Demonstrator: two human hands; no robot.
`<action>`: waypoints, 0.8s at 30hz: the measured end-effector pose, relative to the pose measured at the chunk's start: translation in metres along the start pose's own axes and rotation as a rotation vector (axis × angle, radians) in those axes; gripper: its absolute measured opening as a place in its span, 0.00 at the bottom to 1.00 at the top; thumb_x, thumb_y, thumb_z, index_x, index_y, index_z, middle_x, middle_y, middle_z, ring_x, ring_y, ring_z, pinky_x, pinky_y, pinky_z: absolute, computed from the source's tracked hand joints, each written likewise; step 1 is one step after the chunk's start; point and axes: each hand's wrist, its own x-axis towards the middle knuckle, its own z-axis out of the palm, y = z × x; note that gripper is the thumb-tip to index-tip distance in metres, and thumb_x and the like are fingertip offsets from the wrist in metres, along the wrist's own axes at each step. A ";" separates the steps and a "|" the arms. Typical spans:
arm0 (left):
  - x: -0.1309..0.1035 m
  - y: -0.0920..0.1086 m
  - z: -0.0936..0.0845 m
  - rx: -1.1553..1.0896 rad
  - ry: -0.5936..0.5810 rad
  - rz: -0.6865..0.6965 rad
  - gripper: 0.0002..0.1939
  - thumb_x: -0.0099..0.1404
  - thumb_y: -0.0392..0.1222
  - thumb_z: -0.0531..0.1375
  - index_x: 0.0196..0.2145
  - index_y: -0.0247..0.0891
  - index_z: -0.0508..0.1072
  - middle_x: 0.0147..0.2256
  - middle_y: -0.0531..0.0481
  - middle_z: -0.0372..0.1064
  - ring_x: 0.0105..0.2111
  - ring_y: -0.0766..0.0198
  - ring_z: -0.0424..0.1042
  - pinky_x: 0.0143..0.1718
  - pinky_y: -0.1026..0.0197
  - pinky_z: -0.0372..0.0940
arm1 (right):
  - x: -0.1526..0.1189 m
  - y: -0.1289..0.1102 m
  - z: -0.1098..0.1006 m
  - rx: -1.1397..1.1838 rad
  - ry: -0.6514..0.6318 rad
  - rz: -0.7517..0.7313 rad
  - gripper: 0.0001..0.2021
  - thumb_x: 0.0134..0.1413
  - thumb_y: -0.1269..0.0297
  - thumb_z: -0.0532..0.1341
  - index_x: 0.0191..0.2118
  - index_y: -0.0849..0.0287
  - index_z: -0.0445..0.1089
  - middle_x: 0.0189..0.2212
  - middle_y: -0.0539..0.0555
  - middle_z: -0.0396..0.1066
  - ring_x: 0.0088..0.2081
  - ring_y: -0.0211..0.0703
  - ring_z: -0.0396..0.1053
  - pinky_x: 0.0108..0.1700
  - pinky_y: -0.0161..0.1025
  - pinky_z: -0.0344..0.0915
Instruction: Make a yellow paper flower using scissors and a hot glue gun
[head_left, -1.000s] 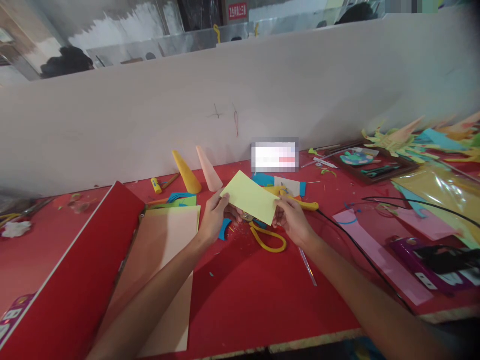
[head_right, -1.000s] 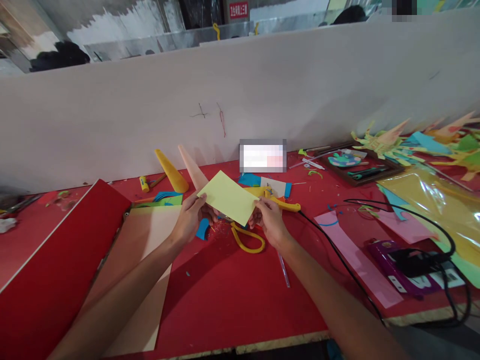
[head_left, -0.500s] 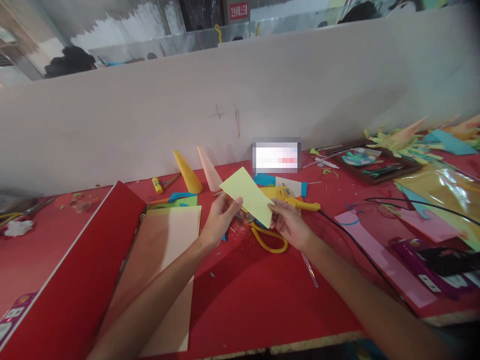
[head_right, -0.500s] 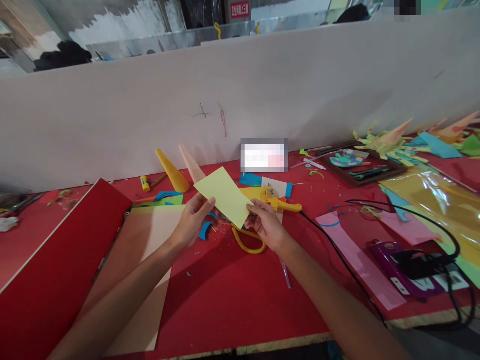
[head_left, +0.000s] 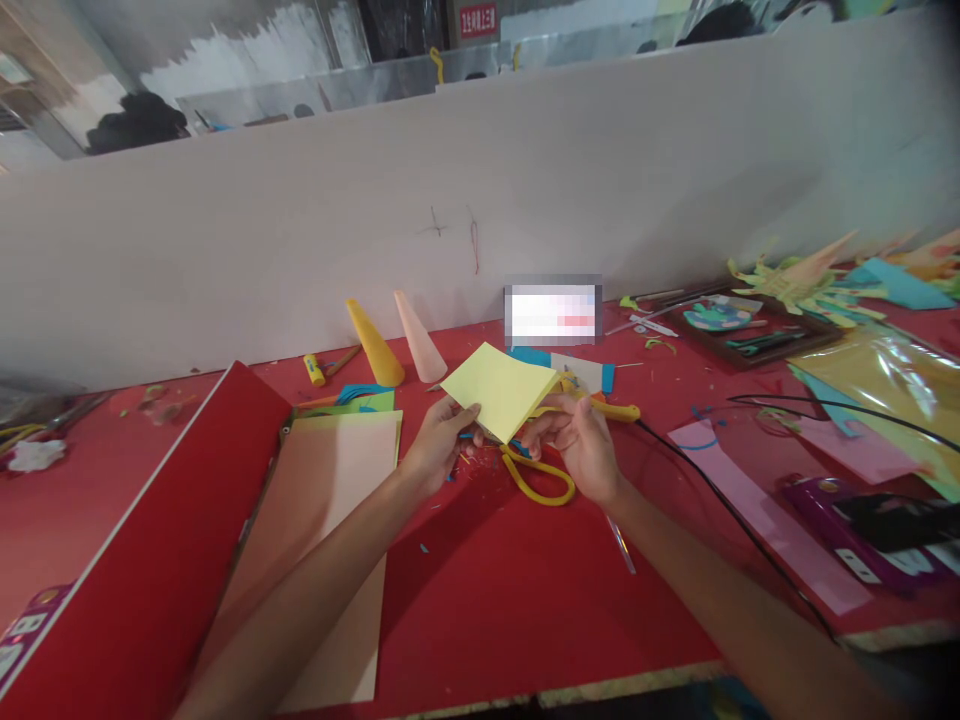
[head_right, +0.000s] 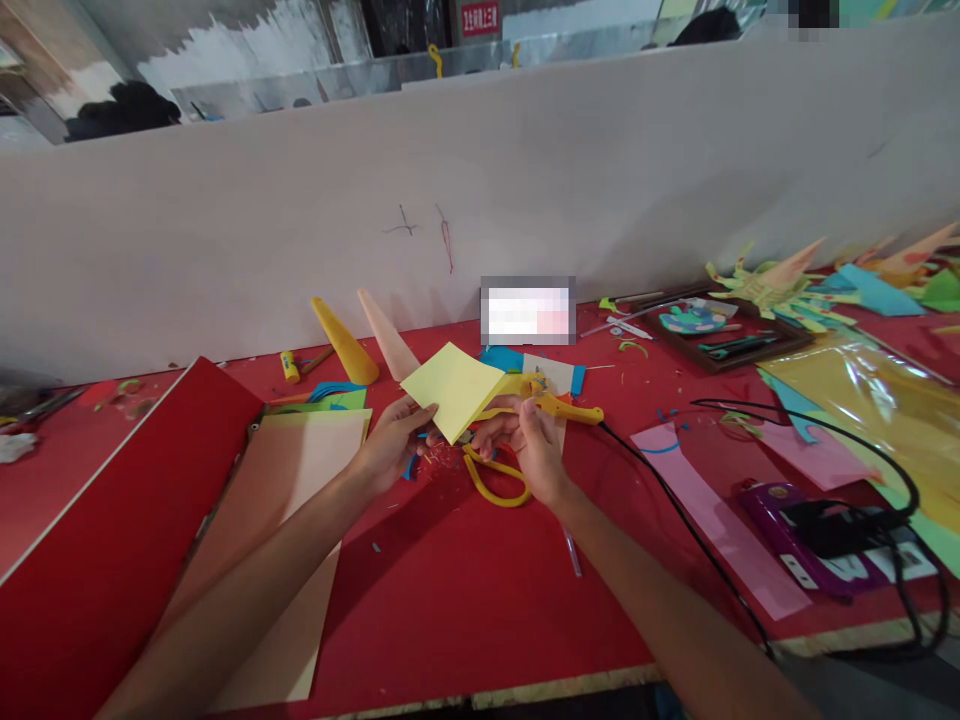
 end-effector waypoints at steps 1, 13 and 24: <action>0.000 0.000 0.000 0.004 0.007 0.009 0.23 0.54 0.50 0.74 0.40 0.35 0.71 0.25 0.55 0.70 0.19 0.72 0.66 0.16 0.70 0.54 | 0.000 0.000 0.000 -0.015 0.008 -0.003 0.31 0.61 0.28 0.56 0.43 0.54 0.74 0.24 0.54 0.79 0.21 0.44 0.72 0.24 0.40 0.69; -0.006 0.005 0.004 0.139 0.022 0.138 0.21 0.58 0.52 0.71 0.42 0.36 0.73 0.32 0.52 0.71 0.24 0.69 0.70 0.22 0.67 0.63 | 0.005 0.009 -0.007 -0.312 0.211 0.061 0.19 0.53 0.45 0.72 0.38 0.56 0.76 0.28 0.52 0.76 0.27 0.43 0.70 0.28 0.40 0.70; 0.008 0.010 -0.016 0.438 0.056 0.341 0.10 0.64 0.46 0.65 0.32 0.37 0.73 0.25 0.55 0.62 0.24 0.69 0.58 0.24 0.67 0.53 | 0.006 0.001 -0.003 -0.337 0.053 0.007 0.14 0.55 0.49 0.72 0.39 0.53 0.78 0.36 0.53 0.78 0.40 0.48 0.75 0.42 0.41 0.72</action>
